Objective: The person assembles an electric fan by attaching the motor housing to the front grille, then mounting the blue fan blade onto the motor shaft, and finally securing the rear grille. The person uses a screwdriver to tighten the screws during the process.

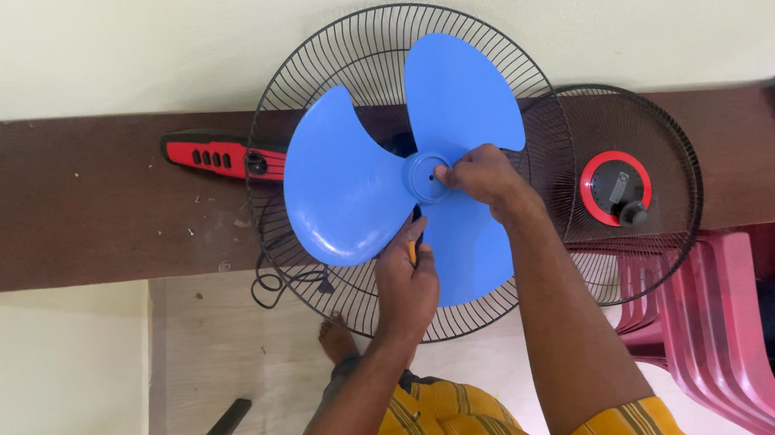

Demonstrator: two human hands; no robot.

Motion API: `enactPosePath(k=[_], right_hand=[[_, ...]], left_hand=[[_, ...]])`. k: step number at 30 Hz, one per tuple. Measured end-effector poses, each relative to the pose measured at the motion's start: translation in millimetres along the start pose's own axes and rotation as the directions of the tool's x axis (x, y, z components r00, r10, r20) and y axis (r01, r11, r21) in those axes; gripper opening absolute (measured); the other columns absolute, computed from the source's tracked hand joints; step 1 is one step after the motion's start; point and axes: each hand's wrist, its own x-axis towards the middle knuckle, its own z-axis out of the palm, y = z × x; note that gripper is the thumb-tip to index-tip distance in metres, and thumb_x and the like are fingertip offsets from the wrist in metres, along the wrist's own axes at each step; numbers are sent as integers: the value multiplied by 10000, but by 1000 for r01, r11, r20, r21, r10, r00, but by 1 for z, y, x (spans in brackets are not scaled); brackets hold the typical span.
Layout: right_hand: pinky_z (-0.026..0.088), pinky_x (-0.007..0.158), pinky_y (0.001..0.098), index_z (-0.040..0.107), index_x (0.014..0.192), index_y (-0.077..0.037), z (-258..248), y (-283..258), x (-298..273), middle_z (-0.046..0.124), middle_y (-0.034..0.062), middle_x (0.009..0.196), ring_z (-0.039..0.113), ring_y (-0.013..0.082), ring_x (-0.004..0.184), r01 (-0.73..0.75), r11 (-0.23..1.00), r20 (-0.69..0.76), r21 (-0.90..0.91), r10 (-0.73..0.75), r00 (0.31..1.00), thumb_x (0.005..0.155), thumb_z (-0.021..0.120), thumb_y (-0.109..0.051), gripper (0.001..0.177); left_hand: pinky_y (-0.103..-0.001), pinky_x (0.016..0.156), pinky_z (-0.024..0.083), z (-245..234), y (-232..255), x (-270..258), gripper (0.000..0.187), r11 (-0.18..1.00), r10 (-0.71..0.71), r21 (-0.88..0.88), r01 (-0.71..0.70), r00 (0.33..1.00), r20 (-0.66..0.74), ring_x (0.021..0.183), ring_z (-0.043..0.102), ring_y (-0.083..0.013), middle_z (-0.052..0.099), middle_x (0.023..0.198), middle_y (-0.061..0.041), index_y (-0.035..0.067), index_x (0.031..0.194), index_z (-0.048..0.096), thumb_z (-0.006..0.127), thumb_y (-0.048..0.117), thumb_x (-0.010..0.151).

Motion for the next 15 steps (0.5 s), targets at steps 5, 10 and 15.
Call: enactPosePath(k=[5,10,15], right_hand=[[476,657,351,711,848,30,5,3,-1,667,73,772,584,154,708,31,999,-32,-19,-32,999,844,811,-246,294],[472,627,374,692,821,43,9,4,-2,646,83,785,556,164,706,67,997,-65,25,-65,996,872,806,-243,312],[534,730,398,703,950,76,7,-10,-10,708,136,928,645,214,821,-2,997,-41,83,5,999,873,792,-246,343]], left_hand=[[-301,940,489,4,-27,15,314,958,12,-288,13,996,86,1119,630,-201,640,1235,-115,-21,1078,738,534,-81,847],[-291,914,431,12,-45,30,267,770,-35,-635,64,998,58,1013,574,-133,667,1048,-74,-39,1042,709,525,-102,860],[-355,945,465,7,-45,42,169,413,-57,-905,105,994,89,956,611,-193,663,947,-97,11,828,626,503,-102,804]])
